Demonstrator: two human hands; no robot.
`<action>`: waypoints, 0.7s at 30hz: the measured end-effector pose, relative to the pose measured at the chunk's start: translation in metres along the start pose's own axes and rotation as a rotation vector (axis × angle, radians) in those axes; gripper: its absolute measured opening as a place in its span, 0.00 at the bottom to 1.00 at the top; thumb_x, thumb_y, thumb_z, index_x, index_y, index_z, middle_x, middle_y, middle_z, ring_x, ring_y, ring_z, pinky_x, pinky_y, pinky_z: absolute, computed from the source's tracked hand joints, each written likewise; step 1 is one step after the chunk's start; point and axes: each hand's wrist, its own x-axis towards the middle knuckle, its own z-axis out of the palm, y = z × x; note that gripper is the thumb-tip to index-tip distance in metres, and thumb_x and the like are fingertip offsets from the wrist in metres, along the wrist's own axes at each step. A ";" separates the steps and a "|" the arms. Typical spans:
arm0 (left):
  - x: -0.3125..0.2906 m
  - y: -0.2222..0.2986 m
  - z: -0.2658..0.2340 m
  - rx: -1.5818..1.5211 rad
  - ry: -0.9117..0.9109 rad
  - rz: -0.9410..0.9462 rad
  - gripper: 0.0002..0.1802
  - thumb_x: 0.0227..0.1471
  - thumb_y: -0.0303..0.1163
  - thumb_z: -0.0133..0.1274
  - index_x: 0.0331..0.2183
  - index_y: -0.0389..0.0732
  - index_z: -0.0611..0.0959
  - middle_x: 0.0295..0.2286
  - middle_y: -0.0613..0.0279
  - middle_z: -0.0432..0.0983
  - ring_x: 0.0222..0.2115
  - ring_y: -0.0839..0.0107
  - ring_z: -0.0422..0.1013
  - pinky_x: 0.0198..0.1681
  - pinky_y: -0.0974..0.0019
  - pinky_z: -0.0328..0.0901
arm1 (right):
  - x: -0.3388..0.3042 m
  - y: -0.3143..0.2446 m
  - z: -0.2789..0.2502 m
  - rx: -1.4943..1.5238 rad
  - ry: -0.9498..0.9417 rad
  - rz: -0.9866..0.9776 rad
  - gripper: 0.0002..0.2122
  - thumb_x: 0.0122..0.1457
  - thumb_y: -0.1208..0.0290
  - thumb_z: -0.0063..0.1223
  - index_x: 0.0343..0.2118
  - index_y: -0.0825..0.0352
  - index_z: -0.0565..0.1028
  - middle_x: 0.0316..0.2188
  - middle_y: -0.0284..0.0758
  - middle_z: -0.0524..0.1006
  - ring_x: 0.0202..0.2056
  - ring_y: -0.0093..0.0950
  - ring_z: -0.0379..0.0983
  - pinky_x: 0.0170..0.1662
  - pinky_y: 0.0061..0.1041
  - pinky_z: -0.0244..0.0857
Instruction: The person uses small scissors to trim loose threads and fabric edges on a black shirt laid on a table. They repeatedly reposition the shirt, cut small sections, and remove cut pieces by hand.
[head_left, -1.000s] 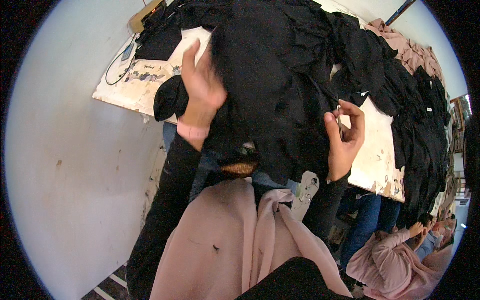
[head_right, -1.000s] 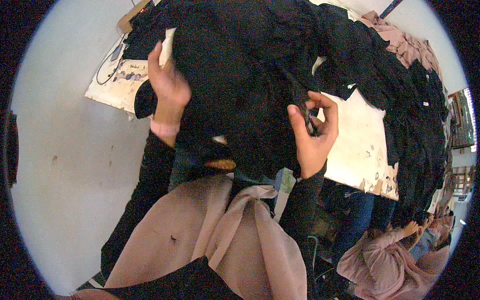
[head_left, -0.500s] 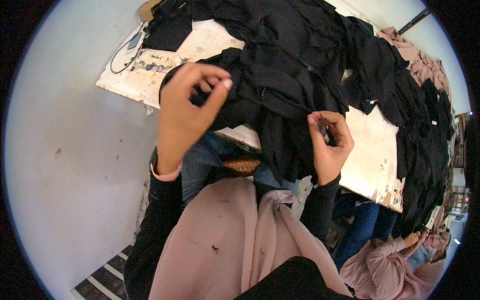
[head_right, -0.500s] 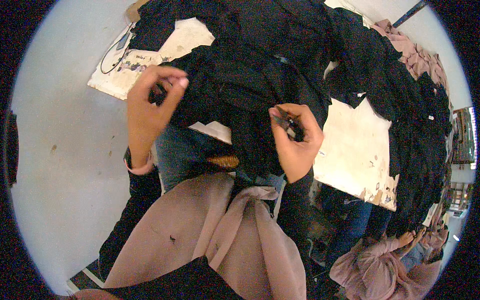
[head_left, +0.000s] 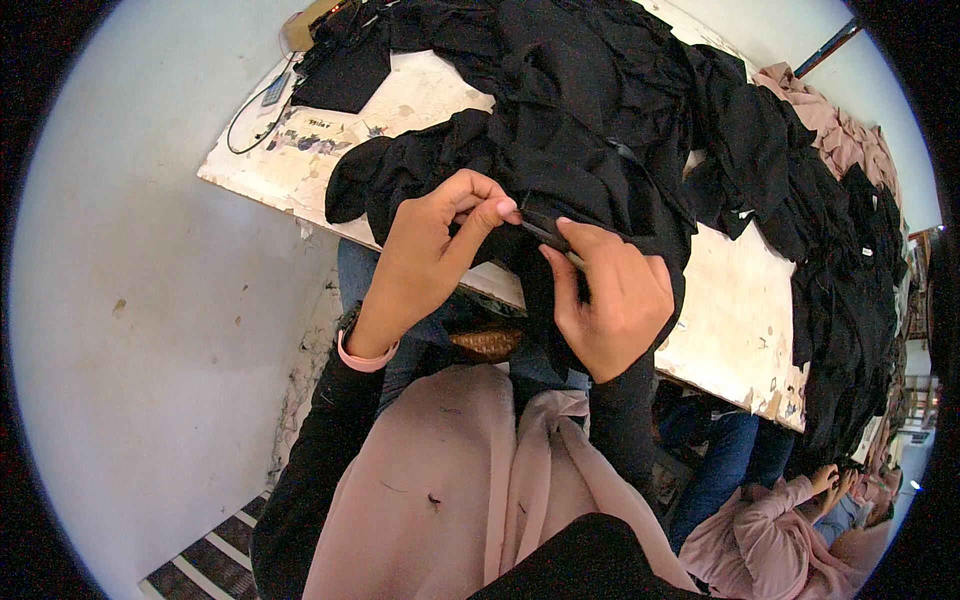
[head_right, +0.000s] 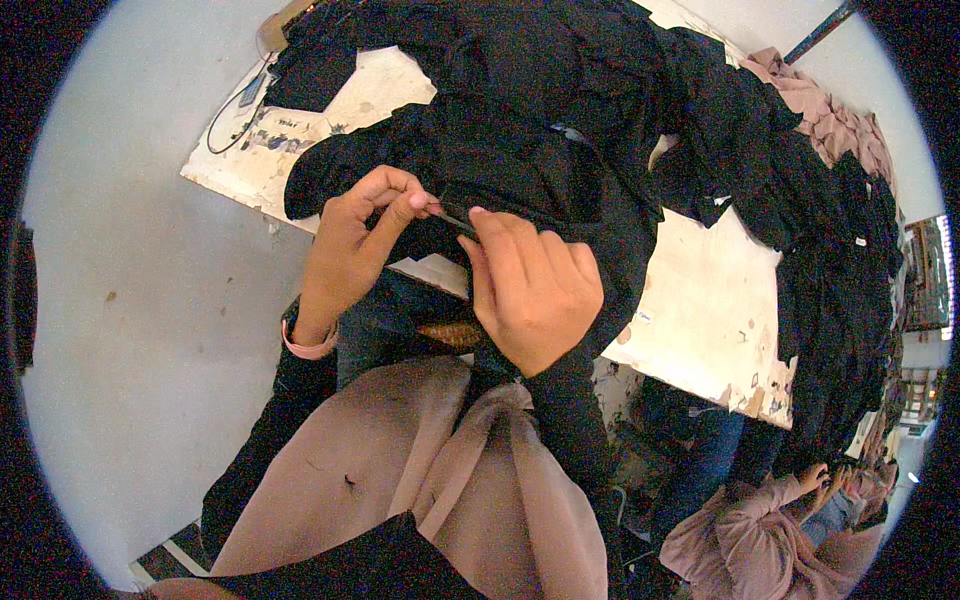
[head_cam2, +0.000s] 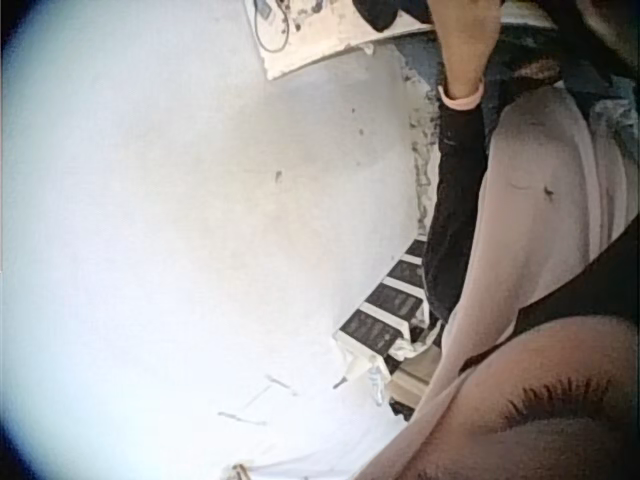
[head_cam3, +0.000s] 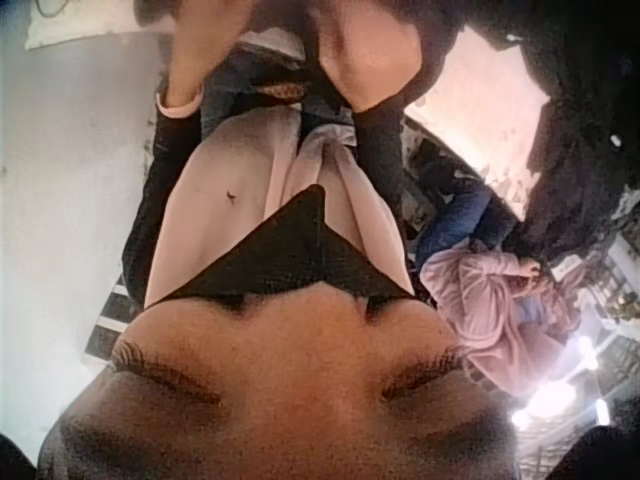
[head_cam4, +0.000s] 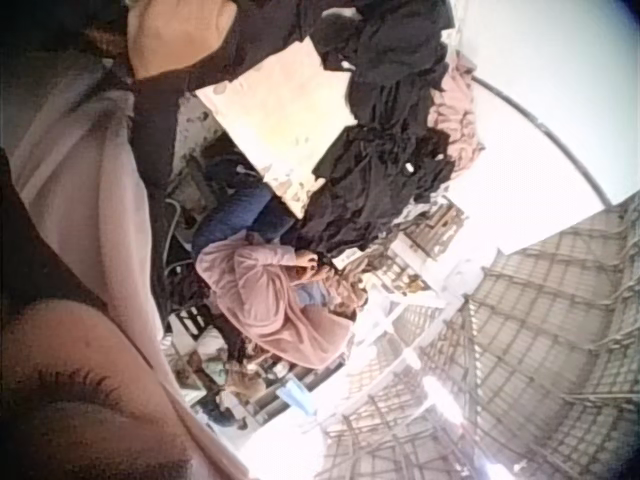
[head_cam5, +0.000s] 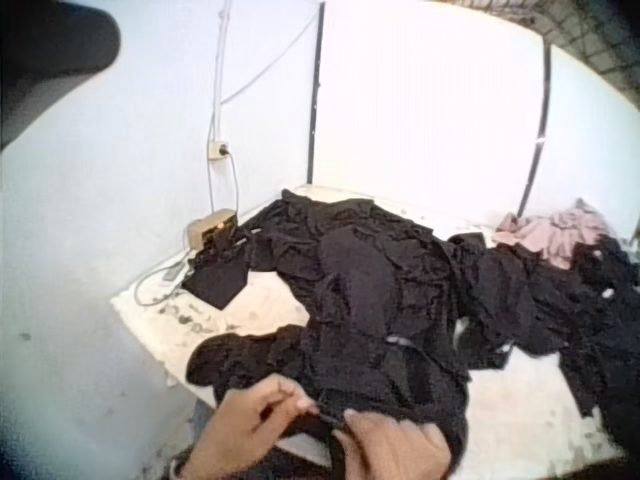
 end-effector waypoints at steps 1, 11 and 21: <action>-0.001 0.000 0.000 -0.011 -0.002 0.028 0.11 0.64 0.33 0.50 0.35 0.34 0.78 0.30 0.60 0.83 0.34 0.77 0.76 0.41 0.73 0.68 | 0.001 -0.001 0.002 -0.044 -0.015 -0.021 0.13 0.46 0.75 0.68 0.36 0.62 0.79 0.30 0.29 0.81 0.23 0.25 0.72 0.28 0.24 0.56; 0.001 0.011 0.017 0.143 0.230 0.082 0.12 0.57 0.28 0.57 0.41 0.34 0.75 0.31 0.56 0.83 0.32 0.73 0.79 0.36 0.72 0.71 | 0.006 0.016 0.013 0.506 0.067 0.479 0.19 0.51 0.68 0.68 0.46 0.66 0.76 0.30 0.38 0.79 0.29 0.31 0.77 0.36 0.27 0.68; 0.001 -0.013 0.041 -0.770 0.253 -0.062 0.29 0.56 0.22 0.58 0.50 0.44 0.58 0.36 0.56 0.79 0.35 0.72 0.77 0.38 0.69 0.75 | 0.022 0.070 0.042 0.911 -0.173 0.800 0.09 0.58 0.70 0.62 0.27 0.70 0.78 0.21 0.24 0.73 0.25 0.12 0.63 0.30 0.15 0.56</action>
